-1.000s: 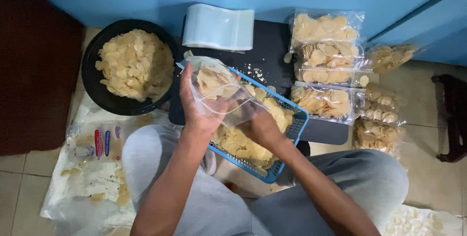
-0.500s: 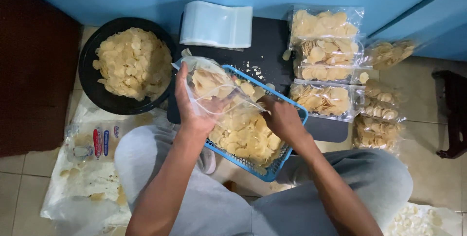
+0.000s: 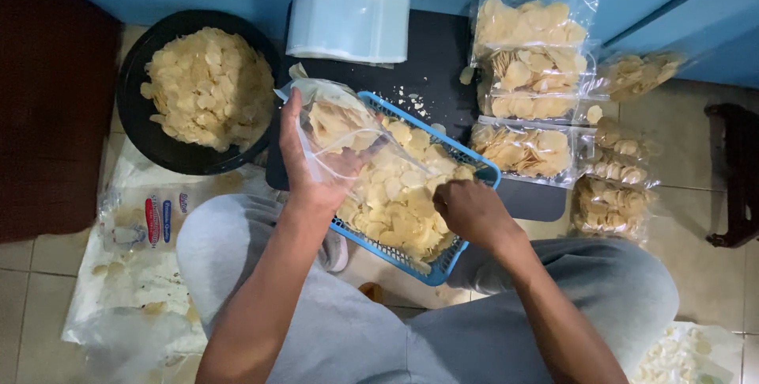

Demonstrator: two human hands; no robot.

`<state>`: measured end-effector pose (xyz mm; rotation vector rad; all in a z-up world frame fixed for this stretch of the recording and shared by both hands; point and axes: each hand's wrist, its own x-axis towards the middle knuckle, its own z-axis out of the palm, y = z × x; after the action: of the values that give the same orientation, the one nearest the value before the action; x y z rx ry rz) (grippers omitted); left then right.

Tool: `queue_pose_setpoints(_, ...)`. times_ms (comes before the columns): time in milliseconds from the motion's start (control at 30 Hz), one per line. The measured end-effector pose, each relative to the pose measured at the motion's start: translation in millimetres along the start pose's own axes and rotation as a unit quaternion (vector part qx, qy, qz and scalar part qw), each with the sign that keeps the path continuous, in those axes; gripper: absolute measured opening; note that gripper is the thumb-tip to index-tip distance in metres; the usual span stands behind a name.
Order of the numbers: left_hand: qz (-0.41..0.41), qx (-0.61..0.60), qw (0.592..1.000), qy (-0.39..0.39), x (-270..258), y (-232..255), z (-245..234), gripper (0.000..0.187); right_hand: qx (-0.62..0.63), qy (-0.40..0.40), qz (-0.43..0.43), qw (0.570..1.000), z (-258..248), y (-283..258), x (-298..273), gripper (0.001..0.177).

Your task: Manually filling plastic bags with chips from a basket

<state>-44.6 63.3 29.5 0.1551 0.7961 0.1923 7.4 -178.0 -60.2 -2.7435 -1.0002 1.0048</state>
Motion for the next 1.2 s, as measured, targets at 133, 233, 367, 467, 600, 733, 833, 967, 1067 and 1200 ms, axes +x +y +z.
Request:
queue_pose_setpoints(133, 0.005, 0.001, 1.0, -0.005, 0.4, -2.4, 2.9, 0.068, -0.073, -0.09, 0.032, 0.993, 35.0, -18.6, -0.7, 0.03)
queue_pose_setpoints(233, -0.01, 0.019, 1.0, 0.004, 1.1, -4.9, 5.8, 0.07, -0.084, -0.039, 0.038, 0.995, 55.6, -39.1, -1.2, 0.074)
queue_pose_setpoints(367, 0.002, 0.007, 1.0, 0.013, 3.2, -7.8, 6.4, 0.068, -0.062, 0.054, 0.039, 0.996, 66.3, -52.1, 9.9, 0.044)
queue_pose_setpoints(467, 0.002, 0.011, 1.0, 0.015, 1.0, -8.6, 6.8, 0.07, -0.042, 0.066, 0.026, 0.997, 85.4, -34.7, 20.6, 0.037)
queue_pose_setpoints(600, -0.016, 0.015, 1.0, -0.015, 14.1, -5.1, -9.9, 0.06, -0.026, 0.048, -0.003, 0.999, 69.9, -28.6, 15.1, 0.028)
queue_pose_setpoints(733, -0.027, -0.026, 0.999, -0.026, 23.4, -3.8, -17.3, 0.059, 0.013, 0.021, 0.011, 1.0, 49.2, -16.9, 12.2, 0.026)
queue_pose_setpoints(833, -0.028, -0.013, 0.999, -0.045, 25.1, -3.3, -20.8, 0.058, 0.031, 0.003, 0.027, 0.999, 16.5, -21.7, 2.3, 0.026)
queue_pose_setpoints(967, -0.037, -0.011, 0.997, -0.063, 24.5, -5.1, -21.4, 0.059, 0.119, -0.003, -0.002, 0.993, -23.6, -23.6, -17.9, 0.028)
queue_pose_setpoints(1067, -0.04, -0.015, 0.997, -0.07, 24.2, -5.7, -20.4, 0.058, 0.219, 0.014, -0.045, 0.975, -56.8, -23.1, -36.5, 0.03)
queue_pose_setpoints(1200, -0.018, -0.012, 0.997, -0.075, 22.1, -5.8, -19.6, 0.053, 0.341, 0.033, -0.07, 0.937, -73.3, -9.1, -46.4, 0.032)
